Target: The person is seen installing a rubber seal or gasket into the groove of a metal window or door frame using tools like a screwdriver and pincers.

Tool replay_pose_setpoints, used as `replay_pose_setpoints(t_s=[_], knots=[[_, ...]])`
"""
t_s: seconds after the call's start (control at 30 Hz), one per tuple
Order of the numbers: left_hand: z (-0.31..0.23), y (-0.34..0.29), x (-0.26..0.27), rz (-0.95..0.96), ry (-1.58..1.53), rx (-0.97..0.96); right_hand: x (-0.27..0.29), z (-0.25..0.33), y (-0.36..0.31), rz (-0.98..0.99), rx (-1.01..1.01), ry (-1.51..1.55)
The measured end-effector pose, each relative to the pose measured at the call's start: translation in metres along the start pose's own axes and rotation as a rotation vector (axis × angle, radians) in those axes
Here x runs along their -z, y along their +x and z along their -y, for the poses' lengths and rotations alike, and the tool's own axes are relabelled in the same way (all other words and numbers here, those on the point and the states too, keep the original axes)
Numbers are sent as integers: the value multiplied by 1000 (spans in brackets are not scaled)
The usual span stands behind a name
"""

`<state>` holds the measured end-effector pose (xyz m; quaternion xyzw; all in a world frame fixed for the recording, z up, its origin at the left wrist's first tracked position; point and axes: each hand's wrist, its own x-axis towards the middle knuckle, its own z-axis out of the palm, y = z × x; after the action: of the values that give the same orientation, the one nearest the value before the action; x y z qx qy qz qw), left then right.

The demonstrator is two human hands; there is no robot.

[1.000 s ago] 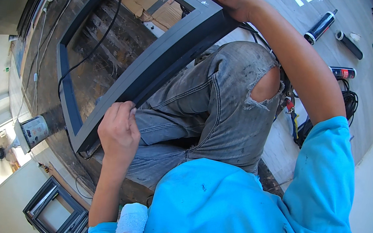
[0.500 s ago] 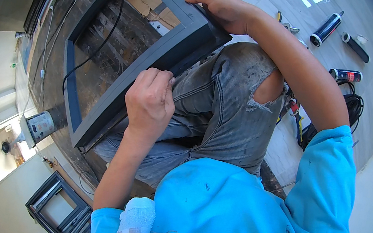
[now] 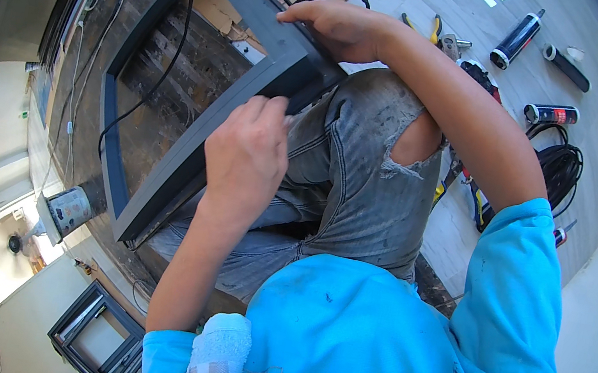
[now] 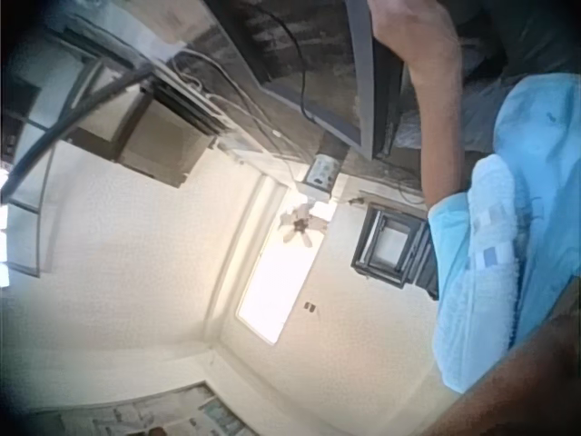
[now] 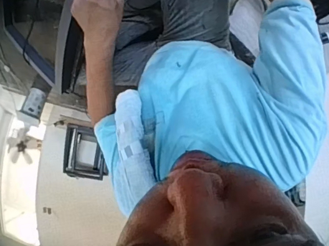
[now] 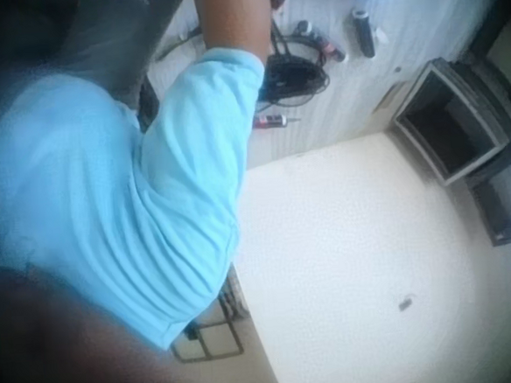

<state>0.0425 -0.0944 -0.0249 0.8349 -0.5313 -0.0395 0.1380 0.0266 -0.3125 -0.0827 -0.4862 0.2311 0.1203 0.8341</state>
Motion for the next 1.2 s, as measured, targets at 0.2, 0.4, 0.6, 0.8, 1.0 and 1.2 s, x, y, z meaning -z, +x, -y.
replay_pose_setpoints(t_s=[0.2, 0.4, 0.6, 0.8, 1.0, 1.2], knots=[[-8, 17, -11, -18, 17, -60, 6, -6, 7, 89, 9, 72], [-2, 15, -20, -87, -81, -41, 5, -6, 9, 150, 9, 83], [12, -13, 18, -41, -146, -30, 2, -11, 10, 31, 2, -317], [131, -126, 94, 119, -80, 321, 28, -11, 9, 99, 67, -174], [202, -201, 108, 129, -6, 462, 87, -58, -71, -498, 427, -375], [201, -190, 93, 14, 99, 315, 141, -272, -233, -1104, 125, -957]])
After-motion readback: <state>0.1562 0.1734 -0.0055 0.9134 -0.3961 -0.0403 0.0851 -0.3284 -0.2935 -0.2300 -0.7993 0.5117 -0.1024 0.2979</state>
